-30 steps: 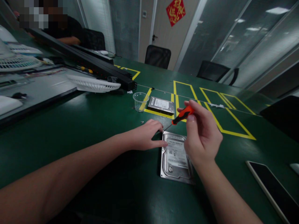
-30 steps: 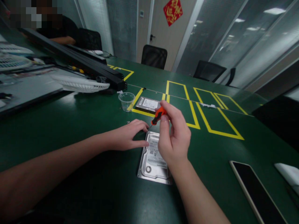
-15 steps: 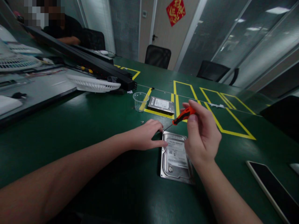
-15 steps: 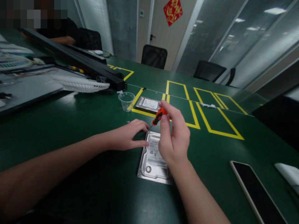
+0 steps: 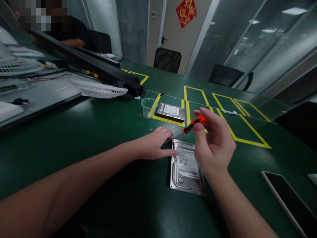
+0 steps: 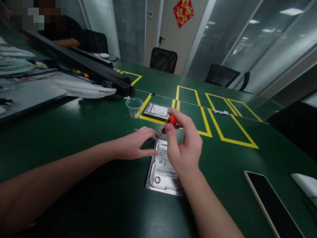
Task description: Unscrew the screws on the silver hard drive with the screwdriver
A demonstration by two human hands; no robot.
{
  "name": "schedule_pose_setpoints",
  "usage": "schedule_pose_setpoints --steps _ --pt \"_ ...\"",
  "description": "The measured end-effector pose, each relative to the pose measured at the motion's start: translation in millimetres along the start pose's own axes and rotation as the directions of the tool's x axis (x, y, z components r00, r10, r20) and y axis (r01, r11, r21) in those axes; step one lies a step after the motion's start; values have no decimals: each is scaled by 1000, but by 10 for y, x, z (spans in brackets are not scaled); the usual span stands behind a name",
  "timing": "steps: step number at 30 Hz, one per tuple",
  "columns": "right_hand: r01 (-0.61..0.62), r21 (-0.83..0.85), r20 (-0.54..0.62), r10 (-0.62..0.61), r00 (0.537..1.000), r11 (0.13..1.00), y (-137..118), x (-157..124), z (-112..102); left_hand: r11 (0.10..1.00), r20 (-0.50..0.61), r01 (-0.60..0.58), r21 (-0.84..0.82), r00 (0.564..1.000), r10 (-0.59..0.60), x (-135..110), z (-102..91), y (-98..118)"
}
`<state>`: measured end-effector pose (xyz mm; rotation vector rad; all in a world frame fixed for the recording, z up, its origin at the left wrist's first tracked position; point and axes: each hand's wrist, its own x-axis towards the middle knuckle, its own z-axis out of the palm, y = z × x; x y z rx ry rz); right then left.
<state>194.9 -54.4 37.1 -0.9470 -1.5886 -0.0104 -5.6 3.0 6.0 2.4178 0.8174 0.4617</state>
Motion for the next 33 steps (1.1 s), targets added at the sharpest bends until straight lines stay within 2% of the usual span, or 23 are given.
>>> schedule_pose_setpoints --steps 4,15,25,33 --pt "-26 17 18 25 1000 1000 -26 7 -15 1000 -4 -14 1 1000 14 2 6 0" --pt "-4 36 -49 6 999 999 40 -12 47 1000 1 -11 -1 1000 11 -2 6 -7" --pt "-31 43 36 30 999 999 -14 0 -7 1000 -4 -14 -1 1000 14 3 10 -16" --pt "-5 50 -56 8 998 999 48 -4 56 1000 -9 -11 11 1000 11 -2 2 13"
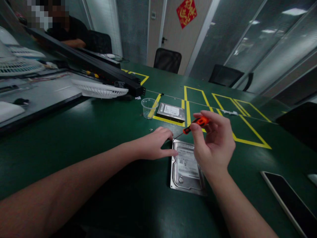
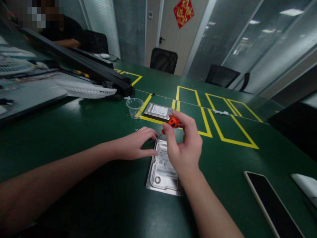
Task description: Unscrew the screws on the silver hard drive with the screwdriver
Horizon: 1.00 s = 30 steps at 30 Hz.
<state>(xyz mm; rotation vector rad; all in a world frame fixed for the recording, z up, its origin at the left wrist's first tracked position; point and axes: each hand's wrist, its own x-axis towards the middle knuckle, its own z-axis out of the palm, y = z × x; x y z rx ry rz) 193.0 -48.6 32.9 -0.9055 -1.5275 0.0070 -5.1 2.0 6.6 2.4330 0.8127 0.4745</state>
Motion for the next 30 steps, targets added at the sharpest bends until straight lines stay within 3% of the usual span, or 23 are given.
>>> schedule_pose_setpoints --steps 9,16,20,30 --pt "-53 60 87 47 995 997 -100 -10 -28 1000 6 -1 -12 1000 1 -2 -10 -5" --pt "-23 1 -10 23 1000 1000 25 -18 -2 1000 8 10 -13 1000 -10 2 0 -3" --pt "2 -68 2 -2 1000 998 31 -6 -28 1000 13 8 -10 1000 -8 0 2 -13" --pt "-49 67 90 43 995 997 -53 -23 -17 1000 11 -3 -13 1000 3 2 -4 -13"
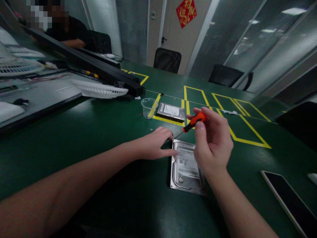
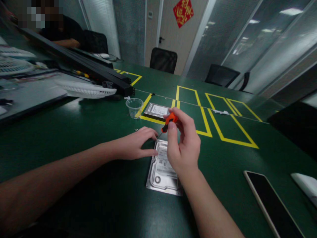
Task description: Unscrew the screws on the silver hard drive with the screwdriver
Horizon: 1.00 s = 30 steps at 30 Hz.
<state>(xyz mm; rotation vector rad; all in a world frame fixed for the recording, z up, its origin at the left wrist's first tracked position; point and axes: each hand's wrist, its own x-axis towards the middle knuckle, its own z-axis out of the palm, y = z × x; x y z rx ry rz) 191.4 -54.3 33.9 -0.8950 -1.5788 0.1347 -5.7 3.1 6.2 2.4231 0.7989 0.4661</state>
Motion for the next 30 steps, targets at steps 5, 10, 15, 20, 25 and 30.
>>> schedule_pose_setpoints --steps 5,10,15,20,25,30 --pt "31 -51 -73 -34 997 998 81 10 17 1000 0 18 11 1000 -18 -1 2 22" --pt "68 -101 -55 -73 996 993 86 22 0 1000 5 24 10 1000 -24 0 -2 25" --pt "40 20 -17 -40 999 999 6 17 -4 1000 8 6 16 1000 -6 8 -5 16" --pt "41 35 -39 -39 998 999 18 17 24 999 17 37 17 999 -37 2 -14 24" --pt "97 -73 -64 -102 993 993 60 32 5 1000 10 30 7 1000 -30 -2 -7 10" --pt "72 -35 -9 -73 997 997 25 27 -18 1000 4 19 12 1000 -19 13 -9 25"
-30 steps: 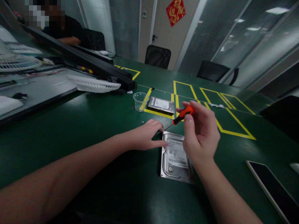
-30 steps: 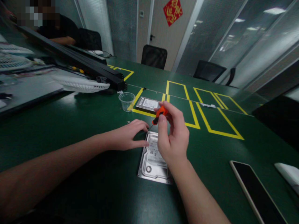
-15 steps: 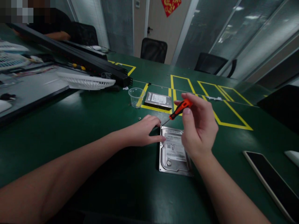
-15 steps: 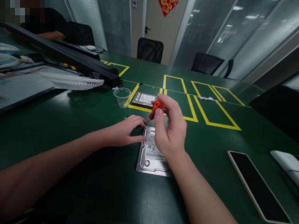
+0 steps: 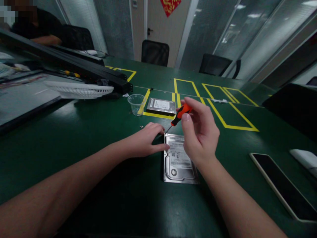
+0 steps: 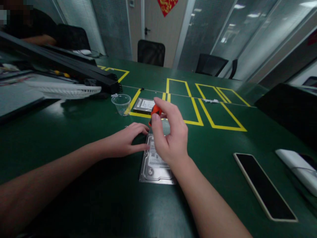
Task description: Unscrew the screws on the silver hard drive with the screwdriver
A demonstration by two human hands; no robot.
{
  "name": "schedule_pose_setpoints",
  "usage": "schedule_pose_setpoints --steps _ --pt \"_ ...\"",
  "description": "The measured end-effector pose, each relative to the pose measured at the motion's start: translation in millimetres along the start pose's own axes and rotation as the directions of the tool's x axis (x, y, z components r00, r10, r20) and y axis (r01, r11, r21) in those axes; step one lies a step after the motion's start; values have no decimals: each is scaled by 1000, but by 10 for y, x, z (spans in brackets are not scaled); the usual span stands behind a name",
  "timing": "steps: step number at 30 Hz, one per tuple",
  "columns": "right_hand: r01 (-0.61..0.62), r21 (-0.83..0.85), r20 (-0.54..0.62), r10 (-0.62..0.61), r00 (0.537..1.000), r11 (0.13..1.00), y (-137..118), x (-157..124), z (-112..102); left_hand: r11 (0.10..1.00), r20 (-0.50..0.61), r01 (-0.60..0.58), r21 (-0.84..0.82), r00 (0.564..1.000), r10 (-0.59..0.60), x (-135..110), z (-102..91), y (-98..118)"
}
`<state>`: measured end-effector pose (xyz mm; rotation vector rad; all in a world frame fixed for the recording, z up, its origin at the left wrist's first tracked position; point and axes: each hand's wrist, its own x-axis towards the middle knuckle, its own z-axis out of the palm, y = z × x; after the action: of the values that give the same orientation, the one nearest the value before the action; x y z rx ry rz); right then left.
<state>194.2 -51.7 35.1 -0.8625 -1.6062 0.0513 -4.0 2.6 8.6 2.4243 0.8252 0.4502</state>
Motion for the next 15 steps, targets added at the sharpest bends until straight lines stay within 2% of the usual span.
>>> schedule_pose_setpoints --steps 4,11,15 --pt "-23 54 4 23 1000 998 -9 -6 9 1000 14 13 5 1000 -13 2 -12 21" --pt "2 -60 -53 -5 999 998 7 25 12 1000 14 12 1 1000 -12 -10 -8 12" --pt "-14 -30 -29 13 999 999 -13 18 1 1000 15 17 -3 1000 -17 -7 -14 20"
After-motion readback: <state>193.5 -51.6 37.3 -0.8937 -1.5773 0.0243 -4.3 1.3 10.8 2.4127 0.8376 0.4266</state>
